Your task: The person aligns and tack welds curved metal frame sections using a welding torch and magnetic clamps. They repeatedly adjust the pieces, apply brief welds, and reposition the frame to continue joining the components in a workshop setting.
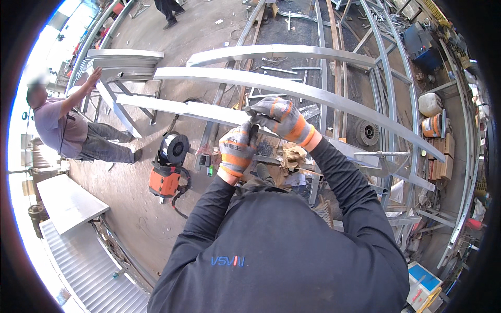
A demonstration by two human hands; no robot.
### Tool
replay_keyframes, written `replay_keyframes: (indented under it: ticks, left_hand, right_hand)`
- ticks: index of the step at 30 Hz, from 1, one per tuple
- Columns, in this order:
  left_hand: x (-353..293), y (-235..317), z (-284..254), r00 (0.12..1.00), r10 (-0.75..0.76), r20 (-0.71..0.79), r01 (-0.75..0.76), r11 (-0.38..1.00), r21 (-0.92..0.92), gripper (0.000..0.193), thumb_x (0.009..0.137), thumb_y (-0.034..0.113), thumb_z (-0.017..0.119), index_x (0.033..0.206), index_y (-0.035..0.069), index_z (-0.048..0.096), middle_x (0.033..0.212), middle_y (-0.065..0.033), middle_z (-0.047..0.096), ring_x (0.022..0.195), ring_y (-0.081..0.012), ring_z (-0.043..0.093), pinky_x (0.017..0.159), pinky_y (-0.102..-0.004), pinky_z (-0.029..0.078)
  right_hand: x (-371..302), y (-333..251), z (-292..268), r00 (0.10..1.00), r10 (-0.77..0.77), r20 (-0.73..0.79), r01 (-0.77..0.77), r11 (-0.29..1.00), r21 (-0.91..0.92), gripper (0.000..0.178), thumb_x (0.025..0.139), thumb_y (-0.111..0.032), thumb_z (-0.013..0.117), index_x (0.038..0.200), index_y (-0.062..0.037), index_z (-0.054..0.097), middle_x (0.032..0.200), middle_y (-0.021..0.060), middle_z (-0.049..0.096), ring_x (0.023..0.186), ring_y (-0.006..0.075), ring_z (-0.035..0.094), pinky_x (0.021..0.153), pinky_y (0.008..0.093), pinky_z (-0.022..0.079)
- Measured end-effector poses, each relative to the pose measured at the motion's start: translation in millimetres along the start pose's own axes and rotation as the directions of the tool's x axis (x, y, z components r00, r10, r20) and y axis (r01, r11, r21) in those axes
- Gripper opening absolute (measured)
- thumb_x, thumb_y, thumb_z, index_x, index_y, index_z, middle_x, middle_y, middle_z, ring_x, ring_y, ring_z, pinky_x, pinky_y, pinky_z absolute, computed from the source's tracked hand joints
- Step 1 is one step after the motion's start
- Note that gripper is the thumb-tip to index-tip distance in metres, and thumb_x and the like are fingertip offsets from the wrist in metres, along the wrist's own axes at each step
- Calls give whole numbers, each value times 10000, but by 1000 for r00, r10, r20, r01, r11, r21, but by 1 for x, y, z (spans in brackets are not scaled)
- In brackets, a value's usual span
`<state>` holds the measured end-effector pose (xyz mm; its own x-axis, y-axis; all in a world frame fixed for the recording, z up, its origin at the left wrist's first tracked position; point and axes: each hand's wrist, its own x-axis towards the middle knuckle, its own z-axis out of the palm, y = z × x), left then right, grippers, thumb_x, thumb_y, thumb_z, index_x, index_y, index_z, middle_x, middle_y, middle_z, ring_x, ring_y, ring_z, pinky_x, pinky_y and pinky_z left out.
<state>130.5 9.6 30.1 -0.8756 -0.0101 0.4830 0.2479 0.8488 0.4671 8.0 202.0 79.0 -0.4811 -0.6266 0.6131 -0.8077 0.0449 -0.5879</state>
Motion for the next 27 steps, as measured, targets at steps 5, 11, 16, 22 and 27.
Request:
replay_keyframes:
  ticks: [5, 11, 16, 22, 27]
  left_hand:
    - [4, 5, 2, 996, -47, 73, 43, 998, 54, 198, 938, 105, 795, 1110, 50, 715, 890, -180, 758, 826, -408, 761, 722, -506, 583]
    - [4, 8, 3, 996, -46, 82, 40, 996, 74, 246, 935, 159, 820, 1139, 64, 718, 914, -173, 766, 844, -391, 769, 731, -488, 593]
    - [7, 13, 3, 1000, -9, -22, 8, 1000, -30, 133, 1025, 167, 801, 1111, 68, 777, 889, -189, 785, 810, -424, 775, 721, -507, 606]
    - [2, 12, 6, 998, -67, -16, 67, 998, -14, 159, 1034, 133, 817, 1164, 57, 766, 897, -205, 788, 802, -431, 776, 715, -498, 599]
    - [-14, 4, 11, 997, -76, 13, 76, 997, -21, 147, 1064, 126, 799, 1187, 56, 759, 906, -200, 803, 790, -410, 791, 691, -489, 591]
  right_hand:
    - [6, -4, 0, 971, 230, -68, -225, 972, 72, 271, 888, -123, 966, 1075, -70, 777, 1048, 116, 805, 951, 360, 765, 879, 450, 621]
    - [2, -1, 3, 992, 4, -128, -33, 974, -224, 298, 941, -303, 902, 1092, -82, 771, 948, 135, 781, 892, 390, 766, 858, 477, 595]
    - [-45, 29, 20, 940, 337, 53, -309, 908, -284, 780, 903, -571, 903, 1483, -98, 683, 1340, 187, 765, 1232, 406, 726, 1060, 529, 565]
    - [-121, 97, 43, 704, 579, 410, -247, 742, -623, 968, 957, -638, 847, 1690, -83, 545, 1542, 222, 695, 1402, 439, 669, 1175, 509, 541]
    - [-141, 136, 57, 741, 534, 407, -352, 825, -442, 934, 957, -620, 851, 1660, -66, 579, 1385, 258, 770, 1285, 446, 747, 1102, 513, 590]
